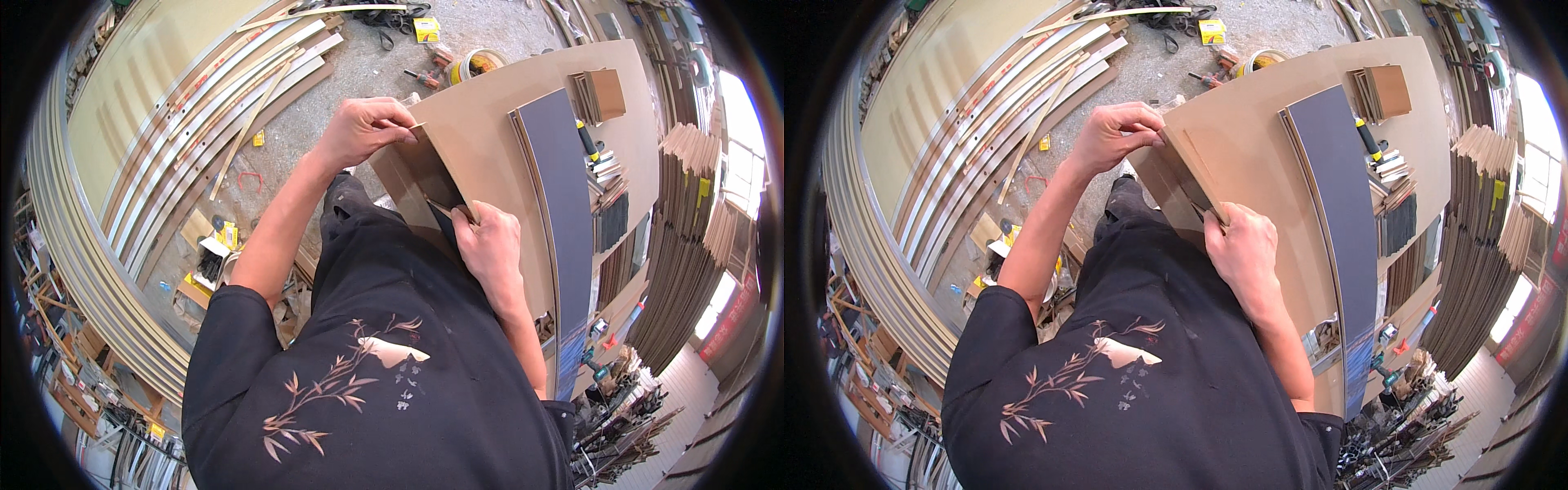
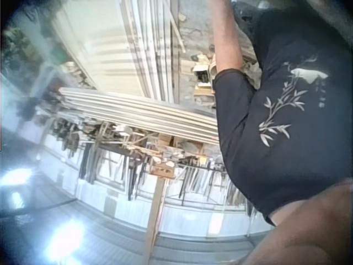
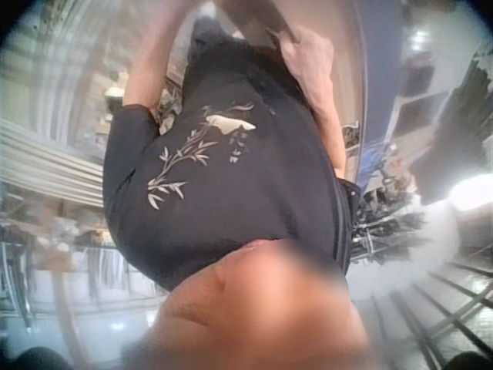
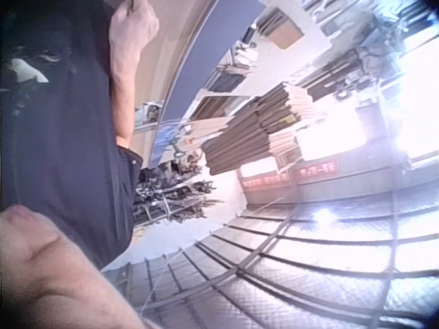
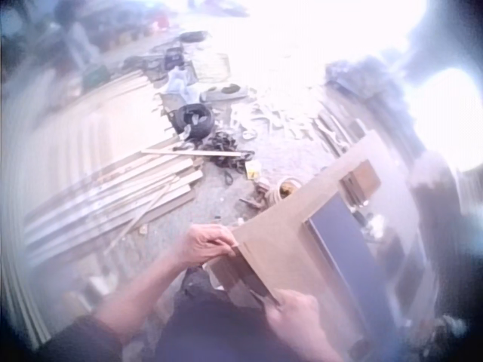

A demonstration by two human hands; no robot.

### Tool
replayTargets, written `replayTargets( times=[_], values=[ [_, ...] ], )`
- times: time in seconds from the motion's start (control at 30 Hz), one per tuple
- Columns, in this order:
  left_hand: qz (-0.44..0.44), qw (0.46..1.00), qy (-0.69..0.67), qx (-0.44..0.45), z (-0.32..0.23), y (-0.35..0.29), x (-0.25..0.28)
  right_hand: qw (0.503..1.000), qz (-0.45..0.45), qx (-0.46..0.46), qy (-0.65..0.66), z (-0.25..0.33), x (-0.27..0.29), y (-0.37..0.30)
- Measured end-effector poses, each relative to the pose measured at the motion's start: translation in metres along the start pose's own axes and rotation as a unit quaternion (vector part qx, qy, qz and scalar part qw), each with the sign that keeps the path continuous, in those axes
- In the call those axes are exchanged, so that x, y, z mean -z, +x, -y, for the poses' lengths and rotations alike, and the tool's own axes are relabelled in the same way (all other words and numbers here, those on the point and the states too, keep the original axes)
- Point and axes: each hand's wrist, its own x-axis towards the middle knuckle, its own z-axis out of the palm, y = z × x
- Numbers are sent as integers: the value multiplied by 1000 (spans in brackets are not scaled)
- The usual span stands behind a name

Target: The person handles wooden boards and dark strips in a workshop, aligning and fitting the strips to the edges of the boards. They use scissors to trim a strip and repeatedly test the fit by placing the strip against the board edge. The person moves between the workbench and the floor, picking up and setting down materials.

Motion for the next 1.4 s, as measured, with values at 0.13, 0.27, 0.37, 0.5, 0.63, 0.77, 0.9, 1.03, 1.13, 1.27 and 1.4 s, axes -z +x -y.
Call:
replayTargets(
  times=[0.13, 0.27, 0.37, 0.5, 0.63, 0.77, 0.9, 1.03, 1.13, 1.27, 1.4],
  values=[
    [-5, 1000, -7, 2, -2, -3, 0, 1000, -4, 8, -1, 0, -1, -2],
    [-6, 999, -36, 4, 1, -5, -1, 1000, -3, 7, -5, 0, -4, -2],
    [-3, 1000, -29, 3, -2, -4, -2, 1000, -3, 6, -10, -3, -8, -4],
    [11, 1000, -18, -7, 0, -2, -1, 1000, -5, 6, -22, -3, -11, -7],
    [19, 999, -28, -3, 1, 0, -2, 1000, -8, 9, -26, -2, -11, -9],
    [25, 998, -63, 9, 6, -3, -1, 999, -20, 23, -35, -3, -15, -10],
    [37, 995, -92, 23, 11, -4, 1, 999, -24, 32, -29, -5, -18, -11],
    [34, 996, -75, 35, 12, -5, 1, 998, -53, 45, -6, -4, -22, -13],
    [37, 998, -23, 34, 8, -9, 0, 996, -71, 48, 23, -7, -24, -19],
    [44, 999, 4, 29, 4, -11, 1, 998, -53, 35, 28, -22, -27, -33],
    [86, 991, 99, 11, -12, -1, 0, 1000, -27, -3, 14, -32, -27, -51]
  ],
)
